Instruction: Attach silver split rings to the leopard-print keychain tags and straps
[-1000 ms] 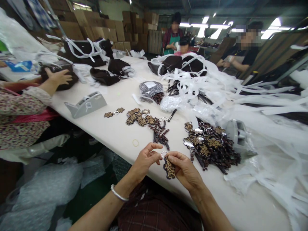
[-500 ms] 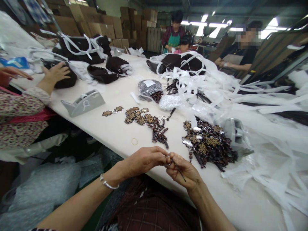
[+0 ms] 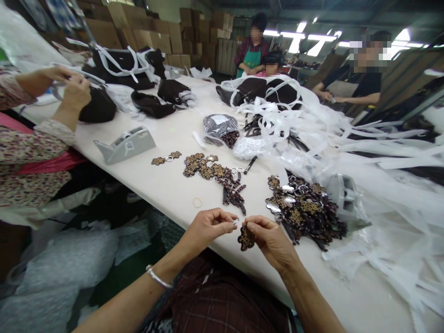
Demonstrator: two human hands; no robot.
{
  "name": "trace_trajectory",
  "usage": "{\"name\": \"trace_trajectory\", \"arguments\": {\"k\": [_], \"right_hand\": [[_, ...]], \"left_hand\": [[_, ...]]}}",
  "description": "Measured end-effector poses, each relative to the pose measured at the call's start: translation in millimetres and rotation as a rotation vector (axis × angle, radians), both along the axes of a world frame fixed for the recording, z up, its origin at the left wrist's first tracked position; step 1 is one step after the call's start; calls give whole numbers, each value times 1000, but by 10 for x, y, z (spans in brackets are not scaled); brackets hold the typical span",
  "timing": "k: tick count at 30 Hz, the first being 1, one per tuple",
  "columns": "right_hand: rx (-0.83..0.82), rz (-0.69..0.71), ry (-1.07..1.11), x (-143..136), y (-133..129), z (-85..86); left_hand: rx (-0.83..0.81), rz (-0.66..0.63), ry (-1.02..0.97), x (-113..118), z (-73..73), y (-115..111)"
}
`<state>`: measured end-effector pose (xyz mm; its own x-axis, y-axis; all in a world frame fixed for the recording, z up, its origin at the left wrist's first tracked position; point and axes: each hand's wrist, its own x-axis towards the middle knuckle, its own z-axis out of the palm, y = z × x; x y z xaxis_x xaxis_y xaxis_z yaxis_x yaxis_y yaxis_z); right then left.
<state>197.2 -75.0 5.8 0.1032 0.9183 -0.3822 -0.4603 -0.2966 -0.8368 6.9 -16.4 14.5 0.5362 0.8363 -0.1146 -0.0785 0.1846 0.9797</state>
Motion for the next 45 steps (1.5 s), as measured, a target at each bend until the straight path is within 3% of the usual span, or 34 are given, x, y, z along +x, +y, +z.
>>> {"name": "trace_trajectory", "arguments": {"k": [7, 13, 17, 26, 35, 41, 45], "right_hand": [[-8, 50, 13, -75, -23, 37], [4, 47, -30, -101, -67, 97], [17, 27, -101, -117, -95, 99], [184, 10, -677, -260, -153, 165], [437, -41, -1036, -351, -145, 100], [594, -61, -1263, -366, -140, 36], [646, 27, -1390, -366, -165, -21]], "left_hand": [[-167, 76, -13, 70, -49, -63], [-196, 87, -6, 79, -52, -85], [-122, 98, 46, 69, -52, -86], [142, 160, 176, 65, 23, -207], [378, 209, 334, 57, 78, -248], [427, 198, 392, 58, 60, -252], [409, 165, 411, 62, 28, -239]]}}
